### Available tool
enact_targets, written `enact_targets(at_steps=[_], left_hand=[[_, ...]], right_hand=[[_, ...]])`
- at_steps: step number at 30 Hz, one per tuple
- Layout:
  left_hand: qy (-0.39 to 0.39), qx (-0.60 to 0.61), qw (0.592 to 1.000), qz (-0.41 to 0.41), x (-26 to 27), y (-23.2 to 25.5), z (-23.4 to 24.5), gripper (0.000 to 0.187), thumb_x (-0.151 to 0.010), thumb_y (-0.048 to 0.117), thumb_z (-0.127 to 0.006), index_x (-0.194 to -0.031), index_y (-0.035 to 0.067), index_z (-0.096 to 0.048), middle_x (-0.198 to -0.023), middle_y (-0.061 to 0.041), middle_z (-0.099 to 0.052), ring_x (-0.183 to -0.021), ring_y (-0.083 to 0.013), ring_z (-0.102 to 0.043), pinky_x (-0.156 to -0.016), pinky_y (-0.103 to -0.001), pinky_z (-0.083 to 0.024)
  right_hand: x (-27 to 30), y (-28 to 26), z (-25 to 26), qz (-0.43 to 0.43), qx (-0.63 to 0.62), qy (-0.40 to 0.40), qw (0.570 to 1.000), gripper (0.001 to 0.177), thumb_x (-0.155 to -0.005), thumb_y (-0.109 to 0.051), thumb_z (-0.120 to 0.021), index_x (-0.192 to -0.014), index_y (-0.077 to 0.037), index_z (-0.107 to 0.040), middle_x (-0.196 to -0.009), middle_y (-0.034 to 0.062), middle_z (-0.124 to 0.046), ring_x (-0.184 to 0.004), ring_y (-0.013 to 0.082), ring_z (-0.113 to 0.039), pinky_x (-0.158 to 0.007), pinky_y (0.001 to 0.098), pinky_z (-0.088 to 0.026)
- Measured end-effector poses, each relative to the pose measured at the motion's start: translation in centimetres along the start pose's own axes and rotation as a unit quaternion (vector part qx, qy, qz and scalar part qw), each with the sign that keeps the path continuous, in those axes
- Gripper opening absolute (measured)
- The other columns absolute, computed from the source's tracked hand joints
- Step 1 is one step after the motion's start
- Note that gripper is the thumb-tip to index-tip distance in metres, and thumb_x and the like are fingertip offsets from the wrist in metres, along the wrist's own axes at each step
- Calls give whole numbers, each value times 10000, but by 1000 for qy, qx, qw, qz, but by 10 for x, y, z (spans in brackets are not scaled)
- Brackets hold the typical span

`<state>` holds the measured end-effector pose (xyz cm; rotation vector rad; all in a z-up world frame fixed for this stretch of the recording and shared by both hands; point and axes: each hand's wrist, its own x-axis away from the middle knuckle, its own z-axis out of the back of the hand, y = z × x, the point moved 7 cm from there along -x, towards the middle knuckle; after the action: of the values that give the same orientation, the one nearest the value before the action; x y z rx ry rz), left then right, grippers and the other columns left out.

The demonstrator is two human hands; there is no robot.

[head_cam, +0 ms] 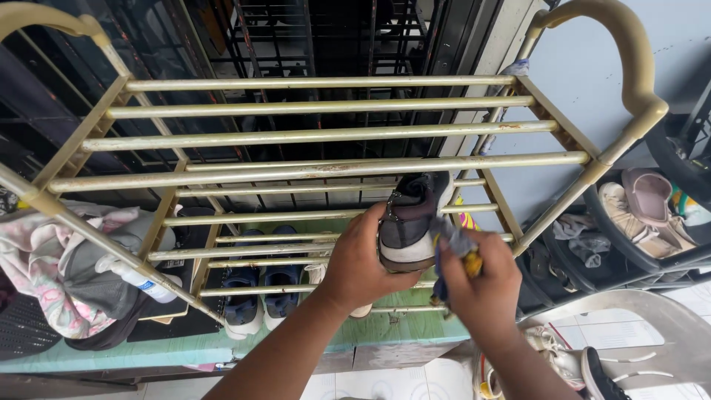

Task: The person picks up a black sneaker from a metal shoe rack and wipes it with a cloth. The person holds the shoe and rubs the cloth over the upper and sole repeatedly, then places the shoe back on the rack.

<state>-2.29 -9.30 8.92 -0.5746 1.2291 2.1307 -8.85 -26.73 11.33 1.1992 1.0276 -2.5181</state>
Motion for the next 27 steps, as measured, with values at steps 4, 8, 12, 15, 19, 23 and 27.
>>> enact_targets(at_steps=[4, 8, 12, 15, 19, 23, 27], left_hand=[[13, -30, 999, -9, -6, 19, -5, 956, -592, 345, -956, -1371, 22, -504, -1238, -177, -664, -1156, -375, -647, -1017, -455, -509], [28, -20, 999, 8, -2, 21, -13, 946, -597, 324, -941, -1393, 35, -520, -1254, -156, -672, -1174, -360, -660, -1029, -440, -527], [11, -20, 999, 45, -2, 24, -14, 952, -550, 309, -940, -1362, 32, -527, -1227, -153, -675, -1141, -356, -660, -1005, -448, -521], [11, -42, 999, 6, 1, 25, -17, 924, -602, 323, -951, -1371, 36, -526, -1244, -147, -664, -1168, -334, -664, -1035, -434, -522], [-3, -51, 998, 28, 7, 25, -20, 911, -569, 301, -951, -1355, 52, -563, -1230, -144, -679, -1168, -353, -651, -1024, -434, -519], [-10, -72, 997, -16, 10, 27, -23, 972, -544, 315, -956, -1370, 13, -542, -1298, -176, -661, -1191, -370, -640, -1057, -460, -497], [-11, -64, 998, 18, 8, 29, -24, 911, -570, 313, -961, -1326, 21, -546, -1256, -170, -656, -1176, -361, -640, -1028, -459, -502]], right_hand=[[2, 13, 8, -52, -3, -3, 999, 203, -917, -79, -787, -1060, -26, -652, -941, 115, -661, -844, 290, -659, -757, 372, -515], [11, -16, 15, 71, -31, -28, 997, 286, -804, -90, -774, -1055, -28, -653, -966, 140, -653, -855, 288, -664, -744, 368, -531], [15, 5, 12, 128, -17, -28, 991, 337, -756, -80, -783, -1055, -27, -637, -991, 140, -669, -876, 289, -669, -768, 376, -547], [10, 31, 17, 3, 3, 5, 1000, 243, -876, -53, -817, -1055, -45, -652, -964, 109, -670, -847, 257, -673, -776, 378, -544], [7, 15, 23, 30, -3, -33, 999, 292, -826, -34, -786, -1089, -41, -660, -1000, 116, -665, -894, 264, -686, -788, 378, -559], [6, -15, 10, 151, 24, -153, 976, 402, -679, -154, -860, -1029, -60, -685, -939, 117, -665, -794, 279, -679, -684, 388, -557], [-9, 6, 17, 125, 35, -78, 988, 388, -756, -136, -855, -1075, -58, -649, -988, 119, -657, -850, 289, -684, -723, 384, -561]])
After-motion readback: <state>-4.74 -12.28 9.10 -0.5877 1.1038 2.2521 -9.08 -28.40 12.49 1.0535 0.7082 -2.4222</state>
